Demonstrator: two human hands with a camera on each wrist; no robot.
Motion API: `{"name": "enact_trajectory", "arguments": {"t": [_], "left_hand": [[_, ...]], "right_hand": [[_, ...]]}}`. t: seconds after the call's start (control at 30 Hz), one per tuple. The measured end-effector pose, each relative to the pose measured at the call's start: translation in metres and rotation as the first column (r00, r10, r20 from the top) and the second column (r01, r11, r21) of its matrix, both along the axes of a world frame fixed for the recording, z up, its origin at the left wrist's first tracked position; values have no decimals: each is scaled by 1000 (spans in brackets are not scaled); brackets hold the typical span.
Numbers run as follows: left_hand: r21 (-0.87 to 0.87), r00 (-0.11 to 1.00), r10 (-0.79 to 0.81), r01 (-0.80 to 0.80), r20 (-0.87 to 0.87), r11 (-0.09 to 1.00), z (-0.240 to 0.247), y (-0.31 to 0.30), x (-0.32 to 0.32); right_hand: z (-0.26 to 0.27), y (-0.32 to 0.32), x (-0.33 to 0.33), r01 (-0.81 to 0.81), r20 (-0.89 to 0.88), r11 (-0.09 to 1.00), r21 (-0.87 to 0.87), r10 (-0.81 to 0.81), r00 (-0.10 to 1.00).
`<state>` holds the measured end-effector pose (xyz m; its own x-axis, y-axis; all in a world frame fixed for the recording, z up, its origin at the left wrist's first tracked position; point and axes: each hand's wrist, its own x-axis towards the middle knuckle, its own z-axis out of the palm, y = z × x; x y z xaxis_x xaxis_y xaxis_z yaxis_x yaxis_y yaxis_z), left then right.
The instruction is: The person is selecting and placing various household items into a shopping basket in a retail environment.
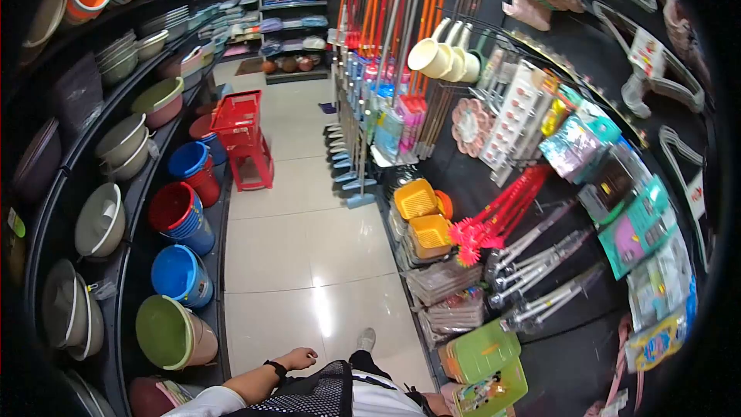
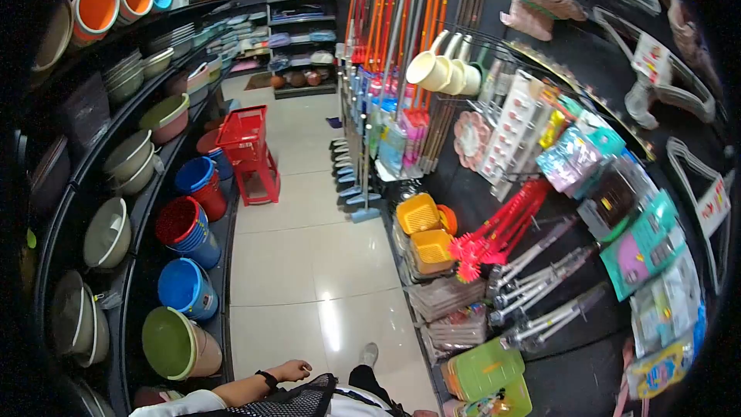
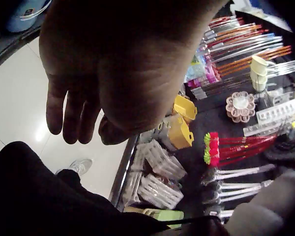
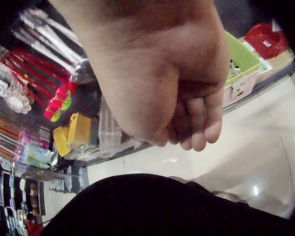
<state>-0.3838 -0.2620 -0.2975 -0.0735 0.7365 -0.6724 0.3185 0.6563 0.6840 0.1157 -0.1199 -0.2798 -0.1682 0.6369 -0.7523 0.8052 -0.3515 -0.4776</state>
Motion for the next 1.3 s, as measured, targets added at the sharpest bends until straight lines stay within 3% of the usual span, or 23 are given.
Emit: {"name": "enact_trajectory", "arguments": {"t": [0.1,0.13,0.23,0.27,0.3,0.37,0.43,0.5,0.57,0.7,0.83,0.9,0.93,1.13,1.27,1.3], "left_hand": [[-73,985,145,-139,89,988,0,15,-30],[-90,969,202,-190,146,978,2,21,-42],[-164,936,321,-297,143,941,14,45,-79],[-176,920,363,-336,151,925,20,52,-93],[-181,914,378,-350,147,919,27,58,-108],[-196,876,456,-424,159,884,36,76,-137],[-169,830,535,-511,161,843,46,93,-168],[-148,777,606,-588,171,795,58,99,-195],[-137,644,746,-735,169,665,67,113,-222],[-212,557,809,-782,188,587,59,129,-275],[-285,526,821,-771,221,570,34,147,-354],[-288,501,814,-766,293,575,21,160,-403],[-292,512,822,-770,247,568,29,170,-434],[-34,643,744,-752,182,658,50,232,-599],[65,654,742,-755,148,652,92,294,-685],[77,633,745,-770,211,633,97,309,-702]], "right_hand": [[1,62,-54,167,-61,964,-205,-183,981],[5,83,-73,154,-68,966,-208,-171,983],[41,146,-135,-88,69,996,-6,89,994],[23,174,-146,-218,55,967,133,212,976],[29,194,-167,-232,53,964,127,227,972],[38,243,-212,-133,72,991,32,130,989],[25,288,-254,3,-158,994,-109,-20,987],[17,334,-294,-108,-128,985,-132,91,988],[26,374,-351,-120,-41,976,-182,115,993],[43,429,-465,-303,-107,950,-81,294,950],[62,464,-578,-313,-91,948,-60,307,947],[84,466,-626,-204,-137,979,14,204,969],[86,471,-649,-199,-148,980,-7,196,969],[113,501,-749,-222,-152,975,-12,217,964],[126,518,-819,-243,-88,970,-9,241,967],[131,525,-839,-240,-75,971,-5,239,968]]}}
